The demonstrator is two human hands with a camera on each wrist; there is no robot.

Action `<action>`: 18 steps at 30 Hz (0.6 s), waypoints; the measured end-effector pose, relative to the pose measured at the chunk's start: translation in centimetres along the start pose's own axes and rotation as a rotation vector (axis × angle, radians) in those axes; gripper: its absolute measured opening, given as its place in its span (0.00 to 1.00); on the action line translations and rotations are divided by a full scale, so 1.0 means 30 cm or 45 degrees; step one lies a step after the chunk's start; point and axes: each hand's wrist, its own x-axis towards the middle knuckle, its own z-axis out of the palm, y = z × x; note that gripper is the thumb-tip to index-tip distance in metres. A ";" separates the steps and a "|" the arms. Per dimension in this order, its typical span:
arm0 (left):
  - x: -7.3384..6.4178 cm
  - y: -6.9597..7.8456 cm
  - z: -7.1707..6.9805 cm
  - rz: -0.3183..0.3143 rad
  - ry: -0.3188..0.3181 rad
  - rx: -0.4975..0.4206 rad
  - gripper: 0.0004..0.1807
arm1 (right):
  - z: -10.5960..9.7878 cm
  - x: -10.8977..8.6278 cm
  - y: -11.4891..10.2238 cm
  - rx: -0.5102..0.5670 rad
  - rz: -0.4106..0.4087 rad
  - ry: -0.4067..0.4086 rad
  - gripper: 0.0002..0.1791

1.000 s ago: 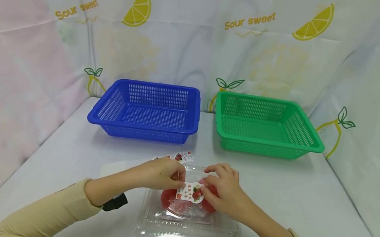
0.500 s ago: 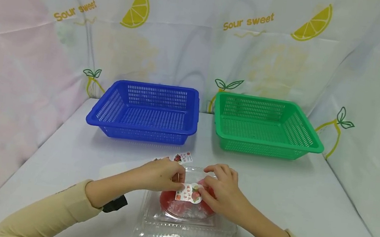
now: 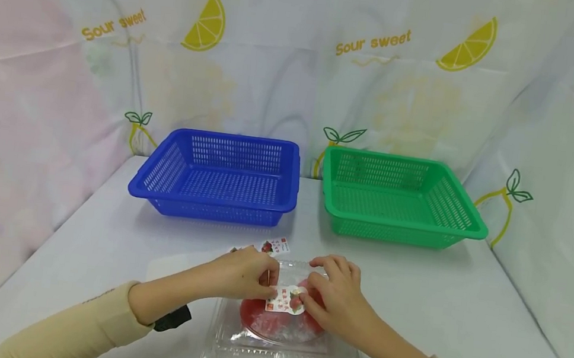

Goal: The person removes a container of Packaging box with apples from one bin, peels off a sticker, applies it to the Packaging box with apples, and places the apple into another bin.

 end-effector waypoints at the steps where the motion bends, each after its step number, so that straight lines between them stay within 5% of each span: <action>1: 0.000 0.000 0.001 -0.002 0.002 0.000 0.10 | 0.000 0.000 0.001 -0.003 -0.003 -0.001 0.10; 18: -0.012 0.005 -0.009 -0.025 0.049 0.050 0.13 | -0.008 0.003 0.007 -0.040 0.011 0.000 0.15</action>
